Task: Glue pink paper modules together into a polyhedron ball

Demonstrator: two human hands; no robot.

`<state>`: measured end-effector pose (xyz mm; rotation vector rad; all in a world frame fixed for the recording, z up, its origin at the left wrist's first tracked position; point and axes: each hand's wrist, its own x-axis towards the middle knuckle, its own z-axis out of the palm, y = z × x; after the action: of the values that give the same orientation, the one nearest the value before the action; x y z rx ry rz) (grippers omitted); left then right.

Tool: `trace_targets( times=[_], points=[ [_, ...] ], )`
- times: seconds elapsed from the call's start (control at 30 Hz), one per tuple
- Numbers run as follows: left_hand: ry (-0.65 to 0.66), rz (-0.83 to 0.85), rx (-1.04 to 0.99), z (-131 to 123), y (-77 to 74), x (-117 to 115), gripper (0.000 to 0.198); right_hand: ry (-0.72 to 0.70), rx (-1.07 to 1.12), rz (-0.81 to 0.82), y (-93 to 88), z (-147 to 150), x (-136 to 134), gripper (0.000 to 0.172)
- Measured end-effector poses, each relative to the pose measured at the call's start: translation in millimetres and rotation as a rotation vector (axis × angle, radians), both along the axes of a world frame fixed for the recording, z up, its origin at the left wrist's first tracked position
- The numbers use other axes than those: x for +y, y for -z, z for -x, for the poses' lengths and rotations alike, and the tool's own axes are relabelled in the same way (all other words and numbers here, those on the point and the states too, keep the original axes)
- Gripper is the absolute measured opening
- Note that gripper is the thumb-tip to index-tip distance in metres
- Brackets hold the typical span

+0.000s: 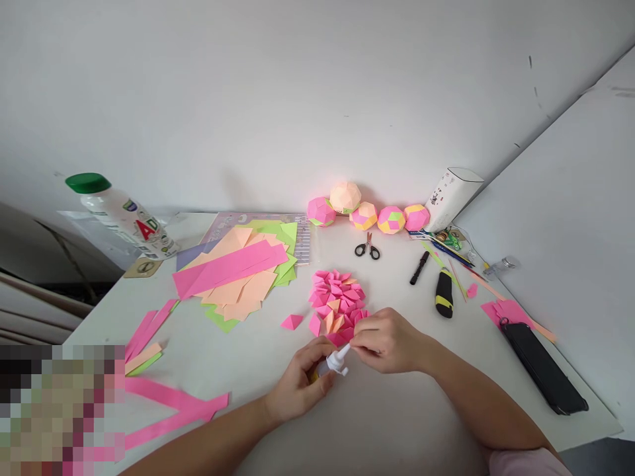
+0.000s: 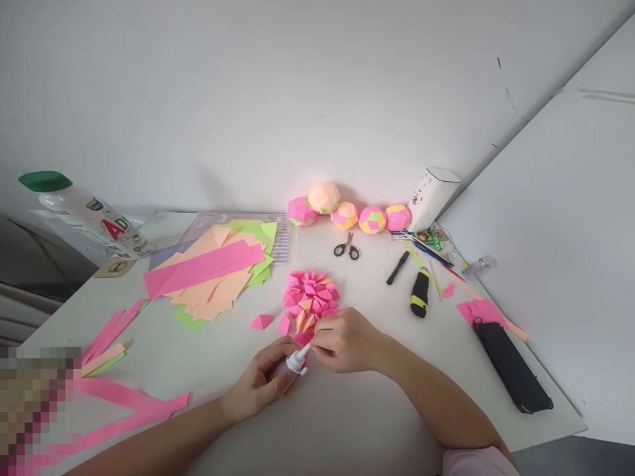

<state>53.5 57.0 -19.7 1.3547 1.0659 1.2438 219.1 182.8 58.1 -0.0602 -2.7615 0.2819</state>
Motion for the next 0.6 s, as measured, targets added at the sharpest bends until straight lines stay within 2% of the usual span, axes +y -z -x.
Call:
trace_targets(
  times=[0.2,0.6],
  points=[
    [-0.017,0.023,0.012,-0.9,0.6,-0.3,0.02,0.007,0.052,-0.015,4.0,4.6,-1.0,0.021],
    [0.064,0.062,-0.073,1.2,-3.9,0.5,0.021,0.079,0.046,0.166,0.6,4.6,-0.2,0.015]
  ],
)
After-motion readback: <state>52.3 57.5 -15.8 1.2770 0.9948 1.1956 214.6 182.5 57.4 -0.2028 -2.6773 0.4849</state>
